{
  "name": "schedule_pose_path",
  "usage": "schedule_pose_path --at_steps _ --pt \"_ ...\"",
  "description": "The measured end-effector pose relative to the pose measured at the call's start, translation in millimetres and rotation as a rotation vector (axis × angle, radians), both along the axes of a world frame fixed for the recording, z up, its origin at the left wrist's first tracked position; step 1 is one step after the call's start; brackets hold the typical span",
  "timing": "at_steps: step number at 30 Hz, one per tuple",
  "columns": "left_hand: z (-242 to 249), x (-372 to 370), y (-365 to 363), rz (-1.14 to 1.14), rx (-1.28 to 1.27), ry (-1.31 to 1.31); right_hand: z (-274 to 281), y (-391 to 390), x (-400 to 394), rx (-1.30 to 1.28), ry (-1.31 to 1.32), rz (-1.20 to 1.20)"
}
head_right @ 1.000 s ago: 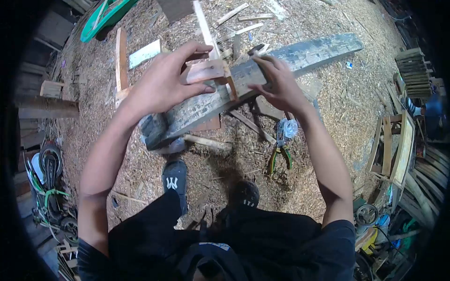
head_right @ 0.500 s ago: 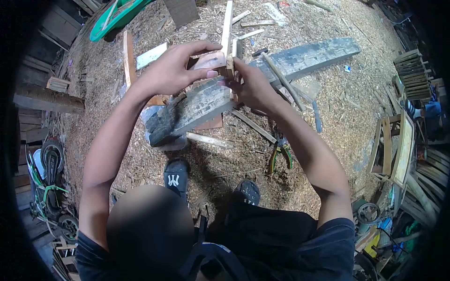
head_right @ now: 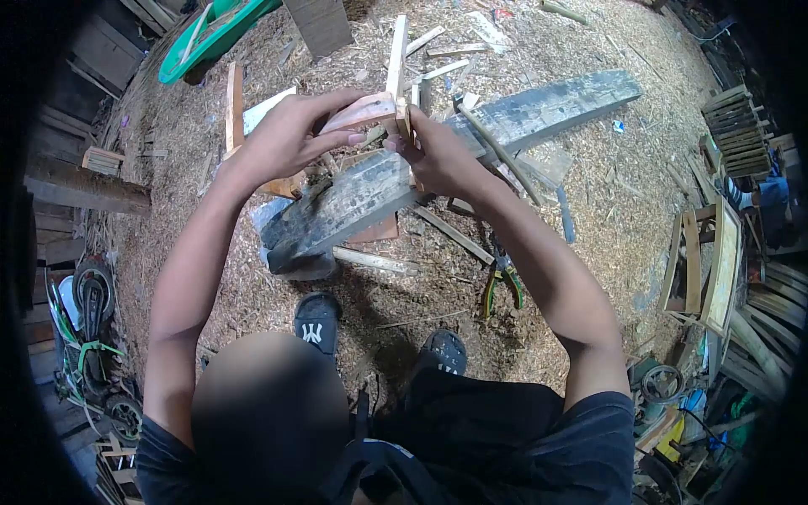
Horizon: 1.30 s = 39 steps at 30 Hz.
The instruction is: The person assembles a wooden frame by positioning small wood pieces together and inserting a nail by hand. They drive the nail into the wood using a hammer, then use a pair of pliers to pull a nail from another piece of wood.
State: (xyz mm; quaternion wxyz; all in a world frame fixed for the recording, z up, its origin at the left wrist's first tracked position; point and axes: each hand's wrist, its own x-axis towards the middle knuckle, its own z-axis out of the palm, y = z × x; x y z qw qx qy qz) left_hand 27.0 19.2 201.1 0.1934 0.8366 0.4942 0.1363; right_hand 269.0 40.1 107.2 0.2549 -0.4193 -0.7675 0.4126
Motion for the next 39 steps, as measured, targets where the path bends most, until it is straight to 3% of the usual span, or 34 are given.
schedule_pose_path --at_steps 2,6,9,12,14,20,21,22,24,25,28,32,34,36,39 --pt "-3 -2 6 -0.029 0.044 -0.003 -1 1 -1 -0.049 0.123 0.022" --pt "-5 1 10 -0.009 0.063 0.033 14 0 1 -0.098 0.048 -0.024" --pt "2 5 6 0.023 0.001 0.063 20 2 12 -0.018 -0.087 0.055" --pt "5 3 4 0.034 -0.063 0.082 10 1 31 0.101 -0.048 0.037" --pt "-5 -2 5 -0.034 0.111 0.053 8 -1 48 0.052 -0.074 0.058" --pt "-1 3 -2 0.011 0.194 0.171 4 -16 99 -0.086 -0.008 -0.081" --pt "2 6 -3 0.024 0.208 0.15 16 -19 104 -0.055 -0.182 -0.125" --pt "4 9 -3 0.032 0.222 0.128 24 -23 112 -0.059 -0.182 -0.15" --pt "1 11 1 -0.021 0.255 0.097 32 -32 134 0.001 -0.315 -0.215" --pt "1 13 2 -0.04 0.289 0.122 28 -37 150 0.091 -0.232 -0.213" --pt "2 25 6 -0.109 0.332 0.135 12 -51 188 0.014 -0.132 -0.307" --pt "12 53 5 -0.249 0.534 0.152 3 -84 221 0.024 -0.328 -0.413" --pt "13 72 4 -0.351 0.688 0.192 -19 -104 237 -0.026 -0.313 -0.443" --pt "8 96 -1 -0.408 0.668 0.194 -36 -123 251 -0.091 -0.278 -0.451" --pt "-21 132 -16 -0.61 0.636 0.15 -50 -159 254 -0.241 -0.444 -0.448"
